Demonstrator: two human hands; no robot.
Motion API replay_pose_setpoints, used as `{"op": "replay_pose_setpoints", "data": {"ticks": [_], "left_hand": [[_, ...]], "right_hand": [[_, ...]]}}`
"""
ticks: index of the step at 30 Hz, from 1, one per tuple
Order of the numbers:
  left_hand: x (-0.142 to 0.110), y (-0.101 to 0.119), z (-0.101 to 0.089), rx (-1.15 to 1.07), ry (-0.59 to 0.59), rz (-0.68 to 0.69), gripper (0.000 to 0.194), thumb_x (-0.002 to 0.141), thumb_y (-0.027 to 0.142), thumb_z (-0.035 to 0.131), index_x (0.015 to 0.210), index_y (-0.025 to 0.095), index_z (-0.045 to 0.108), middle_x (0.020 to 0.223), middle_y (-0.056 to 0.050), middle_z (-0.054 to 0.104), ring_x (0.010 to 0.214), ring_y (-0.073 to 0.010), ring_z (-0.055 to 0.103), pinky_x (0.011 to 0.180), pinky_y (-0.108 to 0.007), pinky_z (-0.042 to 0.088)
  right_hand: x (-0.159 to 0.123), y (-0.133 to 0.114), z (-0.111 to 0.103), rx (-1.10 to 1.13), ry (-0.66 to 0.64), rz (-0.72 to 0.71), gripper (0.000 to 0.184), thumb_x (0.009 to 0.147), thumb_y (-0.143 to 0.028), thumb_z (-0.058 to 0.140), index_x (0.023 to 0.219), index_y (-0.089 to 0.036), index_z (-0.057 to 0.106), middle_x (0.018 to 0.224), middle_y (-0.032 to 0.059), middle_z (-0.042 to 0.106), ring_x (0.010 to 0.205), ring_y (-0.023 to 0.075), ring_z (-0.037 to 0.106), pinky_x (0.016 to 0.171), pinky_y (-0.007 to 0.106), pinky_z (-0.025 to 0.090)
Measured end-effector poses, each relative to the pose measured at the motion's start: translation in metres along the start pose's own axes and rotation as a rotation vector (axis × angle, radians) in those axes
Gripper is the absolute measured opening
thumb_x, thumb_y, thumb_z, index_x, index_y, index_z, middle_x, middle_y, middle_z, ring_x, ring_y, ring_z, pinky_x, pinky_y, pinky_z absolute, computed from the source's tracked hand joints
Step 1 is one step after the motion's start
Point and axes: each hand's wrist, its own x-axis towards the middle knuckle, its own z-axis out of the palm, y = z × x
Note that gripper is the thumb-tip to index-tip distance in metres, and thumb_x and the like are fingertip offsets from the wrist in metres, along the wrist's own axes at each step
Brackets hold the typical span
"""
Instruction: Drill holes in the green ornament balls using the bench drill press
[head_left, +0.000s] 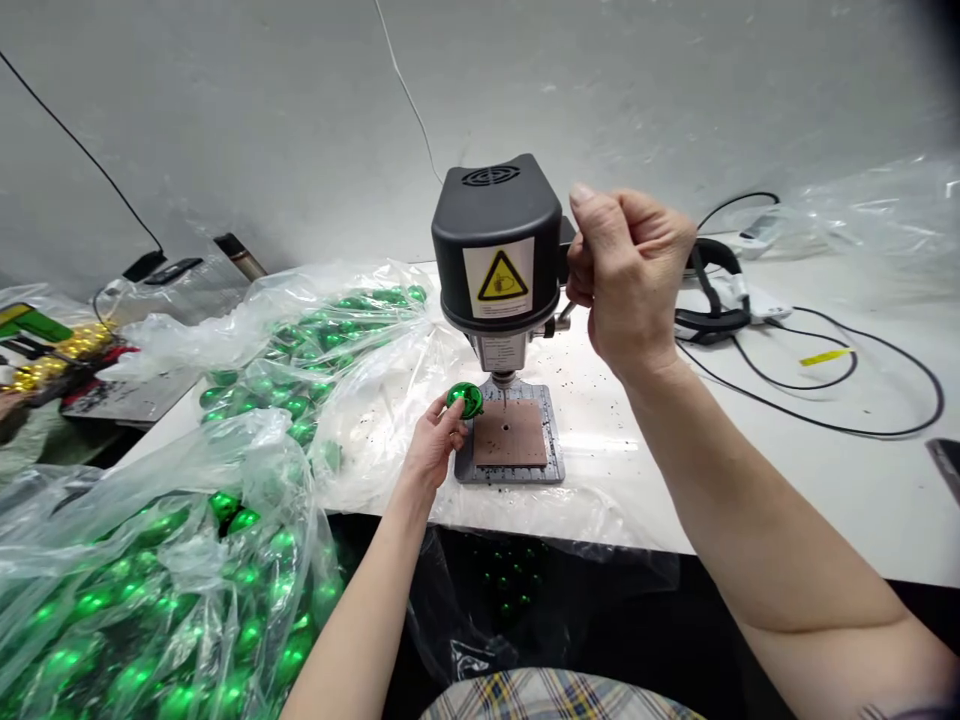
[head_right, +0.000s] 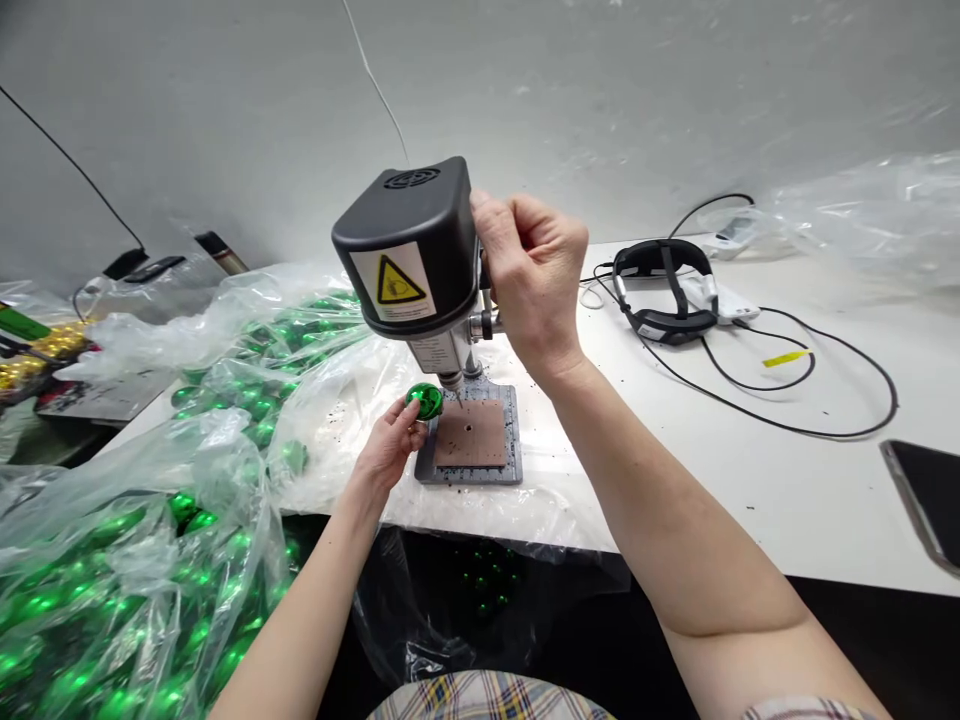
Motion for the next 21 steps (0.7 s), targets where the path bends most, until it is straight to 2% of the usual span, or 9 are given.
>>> {"op": "replay_pose_setpoints", "data": {"ticks": [2, 5, 7, 9, 16, 18, 21], "left_hand": [[0.000, -0.007, 0.005, 0.110, 0.022, 0.057, 0.064, 0.065, 0.044, 0.088, 0.117, 0.015, 0.065, 0.085, -0.004, 0.070, 0.057, -0.0067, 0.055, 0.046, -0.018, 0.036], [0.001, -0.015, 0.013, 0.236, 0.011, 0.155, 0.067, 0.064, 0.041, 0.088, 0.122, 0.016, 0.064, 0.096, -0.007, 0.073, 0.075, -0.0132, 0.065, 0.065, -0.024, 0.050], [0.002, -0.020, 0.016, 0.297, -0.003, 0.200, 0.066, 0.064, 0.039, 0.088, 0.122, 0.017, 0.065, 0.101, -0.008, 0.074, 0.085, -0.0166, 0.067, 0.075, -0.028, 0.052], [0.004, -0.024, 0.018, 0.347, -0.011, 0.226, 0.065, 0.064, 0.038, 0.087, 0.122, 0.017, 0.065, 0.100, -0.007, 0.073, 0.086, -0.0174, 0.066, 0.076, -0.029, 0.052], [0.004, -0.036, 0.022, 0.545, 0.017, 0.303, 0.061, 0.064, 0.036, 0.086, 0.120, 0.019, 0.067, 0.080, 0.000, 0.066, 0.066, -0.0132, 0.055, 0.061, -0.026, 0.045], [0.001, -0.042, 0.022, 0.595, 0.036, 0.366, 0.060, 0.064, 0.035, 0.087, 0.119, 0.020, 0.067, 0.081, 0.000, 0.064, 0.070, -0.0149, 0.057, 0.064, -0.027, 0.048], [-0.003, -0.051, 0.023, 0.719, 0.063, 0.537, 0.055, 0.067, 0.033, 0.086, 0.117, 0.022, 0.065, 0.096, -0.004, 0.066, 0.090, -0.0214, 0.063, 0.079, -0.033, 0.051]], "right_hand": [[0.001, 0.001, -0.001, -0.014, 0.000, 0.004, 0.055, 0.087, -0.050, 0.066, 0.053, -0.021, 0.033, 0.051, -0.0048, 0.031, 0.048, 0.0067, 0.025, 0.042, 0.028, 0.023], [0.001, 0.003, -0.001, 0.004, -0.006, -0.025, 0.057, 0.085, -0.054, 0.066, 0.054, -0.022, 0.030, 0.051, -0.0046, 0.030, 0.049, 0.0079, 0.025, 0.044, 0.029, 0.023], [0.002, 0.003, -0.001, 0.005, -0.014, -0.040, 0.057, 0.085, -0.053, 0.065, 0.054, -0.022, 0.029, 0.052, -0.0043, 0.030, 0.049, 0.0080, 0.025, 0.045, 0.029, 0.023], [0.001, 0.003, -0.001, -0.012, -0.015, -0.032, 0.056, 0.087, -0.051, 0.064, 0.054, -0.022, 0.030, 0.052, -0.0041, 0.030, 0.049, 0.0078, 0.025, 0.046, 0.029, 0.024], [0.001, 0.002, -0.002, -0.025, -0.023, -0.042, 0.056, 0.087, -0.051, 0.064, 0.054, -0.022, 0.029, 0.052, -0.0037, 0.030, 0.050, 0.0088, 0.024, 0.047, 0.030, 0.024], [0.001, 0.002, -0.002, -0.018, -0.026, -0.050, 0.057, 0.086, -0.053, 0.065, 0.054, -0.022, 0.030, 0.052, -0.0035, 0.030, 0.050, 0.0087, 0.025, 0.047, 0.030, 0.024], [0.000, 0.002, -0.002, -0.001, -0.012, -0.056, 0.059, 0.084, -0.056, 0.065, 0.053, -0.021, 0.030, 0.053, -0.0032, 0.029, 0.049, 0.0085, 0.026, 0.045, 0.029, 0.024]]}}
